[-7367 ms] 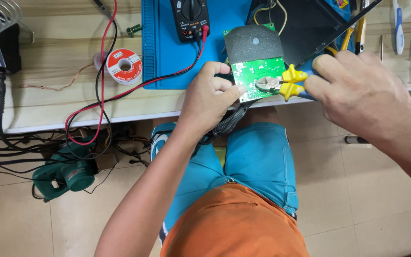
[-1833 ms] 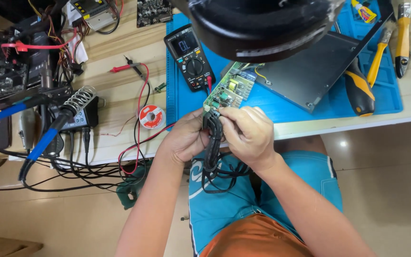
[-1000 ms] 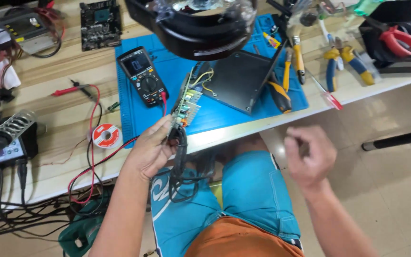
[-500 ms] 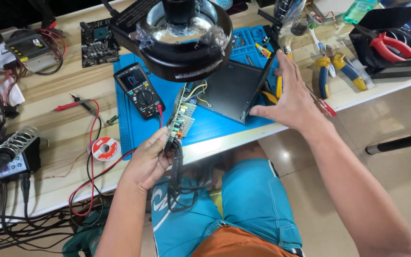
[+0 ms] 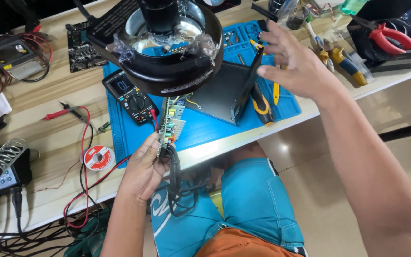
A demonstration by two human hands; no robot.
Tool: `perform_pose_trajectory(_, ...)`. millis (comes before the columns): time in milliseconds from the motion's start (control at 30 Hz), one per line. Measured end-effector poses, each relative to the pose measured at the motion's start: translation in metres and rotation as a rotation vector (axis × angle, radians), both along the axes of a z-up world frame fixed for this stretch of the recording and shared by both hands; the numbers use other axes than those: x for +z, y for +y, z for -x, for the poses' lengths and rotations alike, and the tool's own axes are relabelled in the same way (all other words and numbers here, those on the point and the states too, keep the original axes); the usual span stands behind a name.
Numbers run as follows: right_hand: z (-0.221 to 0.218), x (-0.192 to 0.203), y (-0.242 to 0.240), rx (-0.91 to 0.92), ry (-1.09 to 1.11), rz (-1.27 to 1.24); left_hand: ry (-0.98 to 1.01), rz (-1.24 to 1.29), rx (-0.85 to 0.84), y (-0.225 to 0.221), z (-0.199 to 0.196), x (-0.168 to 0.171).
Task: Soldering components and points on a printed circuit board using a soldering iron and solder wire.
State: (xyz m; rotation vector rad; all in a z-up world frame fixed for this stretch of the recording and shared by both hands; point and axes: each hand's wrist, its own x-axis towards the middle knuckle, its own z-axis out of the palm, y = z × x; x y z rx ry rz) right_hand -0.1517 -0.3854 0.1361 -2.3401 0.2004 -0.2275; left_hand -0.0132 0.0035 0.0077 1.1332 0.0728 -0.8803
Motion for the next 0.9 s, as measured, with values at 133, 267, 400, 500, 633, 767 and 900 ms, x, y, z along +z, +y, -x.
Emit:
perform_pose_trajectory(133,0.039,-0.022,0.037,-0.404,0.013,0.145,-0.008,-0.007,0.033,0.000,-0.001,-0.005)
perform_pose_trajectory(267,0.053,-0.052,0.081,-0.542,0.183,0.133,-0.062,-0.053,0.003,-0.004,0.002,0.001)
perform_pose_trajectory(400,0.051,-0.075,0.084,-0.566,0.095,0.240,-0.092,-0.126,-0.002,-0.011,0.009,0.008)
perform_pose_trajectory(500,0.050,-0.074,0.076,-0.544,0.133,0.258,-0.071,-0.212,0.086,-0.003,0.004,-0.009)
perform_pose_trajectory(633,0.057,-0.059,0.040,-0.516,0.075,0.284,-0.109,-0.167,0.019,-0.012,0.009,0.013)
perform_pose_trajectory(767,0.046,-0.059,-0.059,-0.438,-0.248,0.450,-0.071,-0.408,-0.055,-0.037,0.031,0.086)
perform_pose_trajectory(900,-0.005,-0.025,-0.142,-0.554,-0.018,0.465,-0.021,-0.459,-0.047,-0.036,0.021,0.069)
